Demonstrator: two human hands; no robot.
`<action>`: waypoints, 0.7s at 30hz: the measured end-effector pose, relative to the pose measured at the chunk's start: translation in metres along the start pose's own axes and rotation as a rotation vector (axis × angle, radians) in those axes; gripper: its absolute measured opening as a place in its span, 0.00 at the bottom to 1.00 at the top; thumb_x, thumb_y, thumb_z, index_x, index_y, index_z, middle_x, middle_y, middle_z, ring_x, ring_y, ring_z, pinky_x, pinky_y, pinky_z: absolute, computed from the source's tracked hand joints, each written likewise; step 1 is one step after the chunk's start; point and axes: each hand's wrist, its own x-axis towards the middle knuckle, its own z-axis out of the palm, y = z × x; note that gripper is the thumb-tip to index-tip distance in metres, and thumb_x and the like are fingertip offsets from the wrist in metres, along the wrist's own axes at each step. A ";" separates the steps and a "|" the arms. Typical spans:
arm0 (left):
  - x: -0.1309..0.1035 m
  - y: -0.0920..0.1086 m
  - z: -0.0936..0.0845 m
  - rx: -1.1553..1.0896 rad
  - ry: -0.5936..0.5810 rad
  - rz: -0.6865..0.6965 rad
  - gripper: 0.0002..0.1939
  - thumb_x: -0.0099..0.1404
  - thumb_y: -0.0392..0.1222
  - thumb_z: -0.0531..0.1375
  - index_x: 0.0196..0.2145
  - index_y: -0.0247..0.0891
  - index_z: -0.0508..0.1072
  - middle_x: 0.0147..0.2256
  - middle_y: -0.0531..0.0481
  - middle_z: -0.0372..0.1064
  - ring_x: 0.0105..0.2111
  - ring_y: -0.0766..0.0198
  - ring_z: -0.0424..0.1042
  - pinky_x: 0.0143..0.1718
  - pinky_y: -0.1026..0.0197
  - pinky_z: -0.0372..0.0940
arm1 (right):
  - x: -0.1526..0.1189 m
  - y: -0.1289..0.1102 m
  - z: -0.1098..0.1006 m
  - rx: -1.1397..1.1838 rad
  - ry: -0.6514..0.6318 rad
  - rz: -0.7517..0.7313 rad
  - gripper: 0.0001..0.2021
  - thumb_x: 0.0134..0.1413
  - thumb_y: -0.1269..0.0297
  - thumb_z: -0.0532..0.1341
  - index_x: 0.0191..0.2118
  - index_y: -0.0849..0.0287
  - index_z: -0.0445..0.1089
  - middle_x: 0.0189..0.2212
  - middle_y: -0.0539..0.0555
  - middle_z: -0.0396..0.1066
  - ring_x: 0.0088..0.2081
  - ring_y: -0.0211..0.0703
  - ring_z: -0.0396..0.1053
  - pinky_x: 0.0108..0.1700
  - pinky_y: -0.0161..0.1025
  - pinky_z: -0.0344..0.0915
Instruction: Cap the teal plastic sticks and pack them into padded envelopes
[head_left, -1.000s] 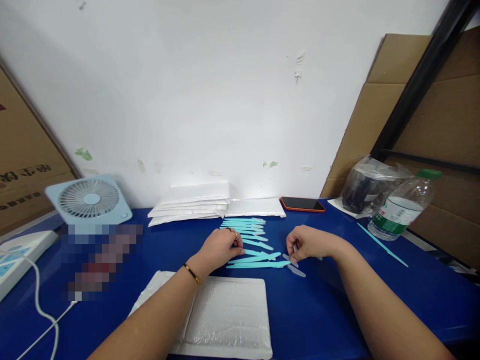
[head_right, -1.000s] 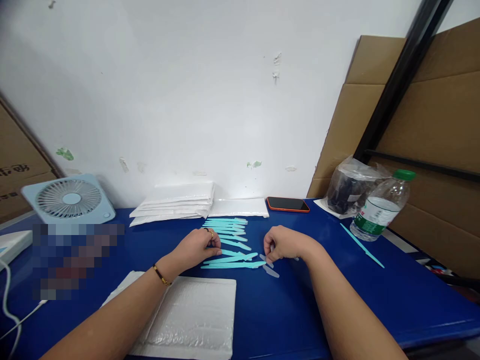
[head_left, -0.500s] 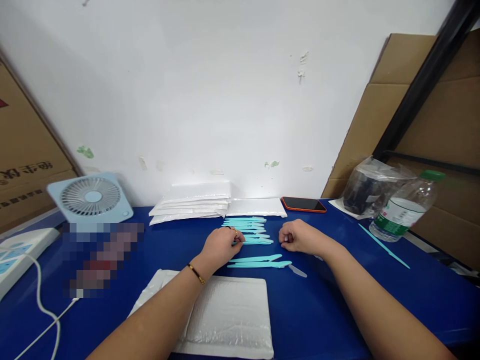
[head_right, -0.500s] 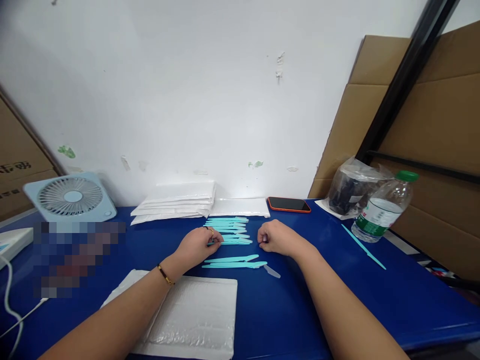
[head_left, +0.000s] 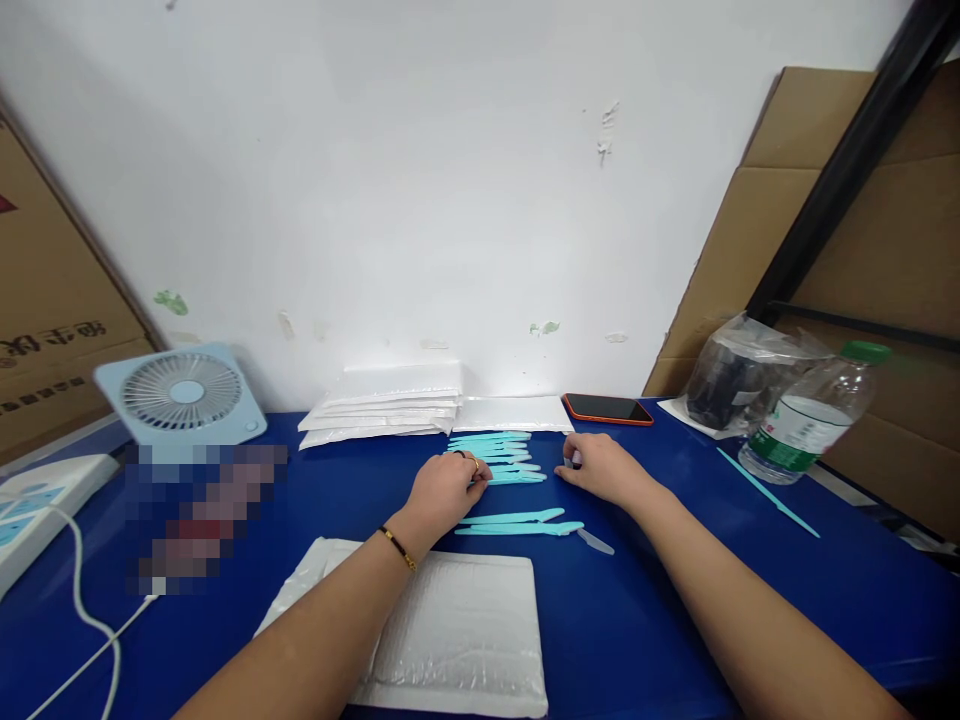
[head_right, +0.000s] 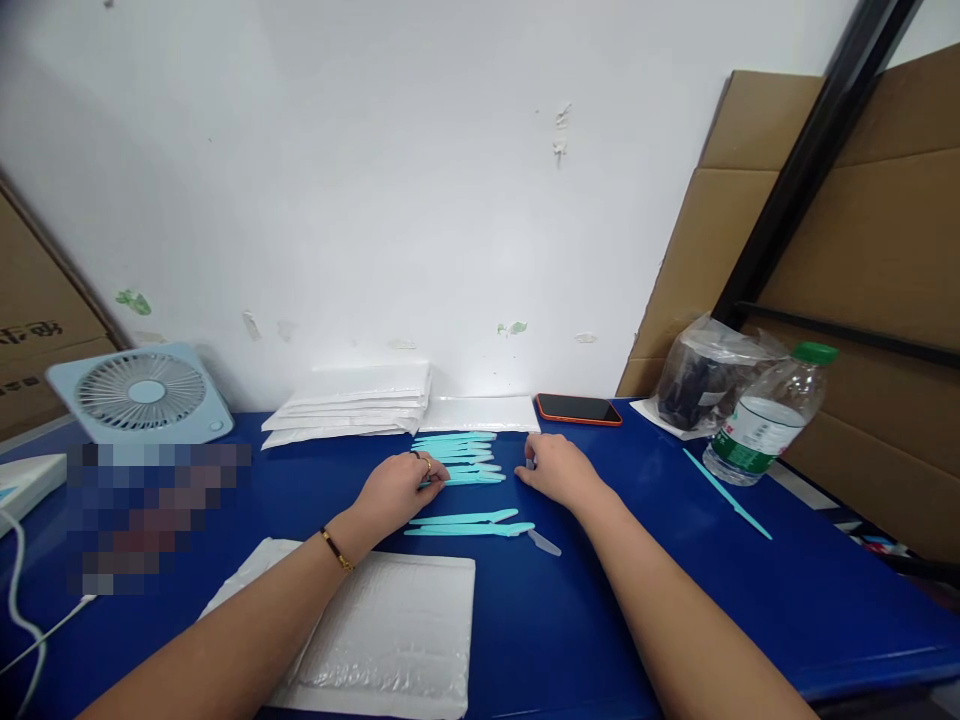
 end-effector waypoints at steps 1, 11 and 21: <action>0.000 0.000 0.000 -0.002 0.001 0.002 0.09 0.60 0.37 0.53 0.32 0.42 0.74 0.33 0.52 0.71 0.33 0.64 0.68 0.33 0.64 0.58 | 0.001 0.000 0.001 -0.021 0.006 0.030 0.08 0.44 0.62 0.61 0.33 0.58 0.70 0.32 0.56 0.72 0.35 0.46 0.68 0.29 0.34 0.55; -0.001 0.000 0.001 -0.019 -0.004 -0.011 0.09 0.59 0.36 0.53 0.31 0.42 0.73 0.33 0.53 0.71 0.33 0.64 0.68 0.33 0.64 0.58 | 0.001 0.007 0.000 0.281 -0.106 -0.256 0.10 0.46 0.69 0.57 0.33 0.55 0.74 0.29 0.50 0.74 0.31 0.39 0.69 0.32 0.32 0.61; 0.001 -0.002 0.003 -0.027 -0.008 0.001 0.09 0.60 0.37 0.53 0.32 0.43 0.74 0.34 0.53 0.71 0.34 0.64 0.68 0.35 0.64 0.59 | -0.001 -0.010 0.004 0.402 -0.110 -0.357 0.09 0.50 0.69 0.56 0.32 0.57 0.74 0.30 0.50 0.75 0.32 0.39 0.70 0.34 0.34 0.62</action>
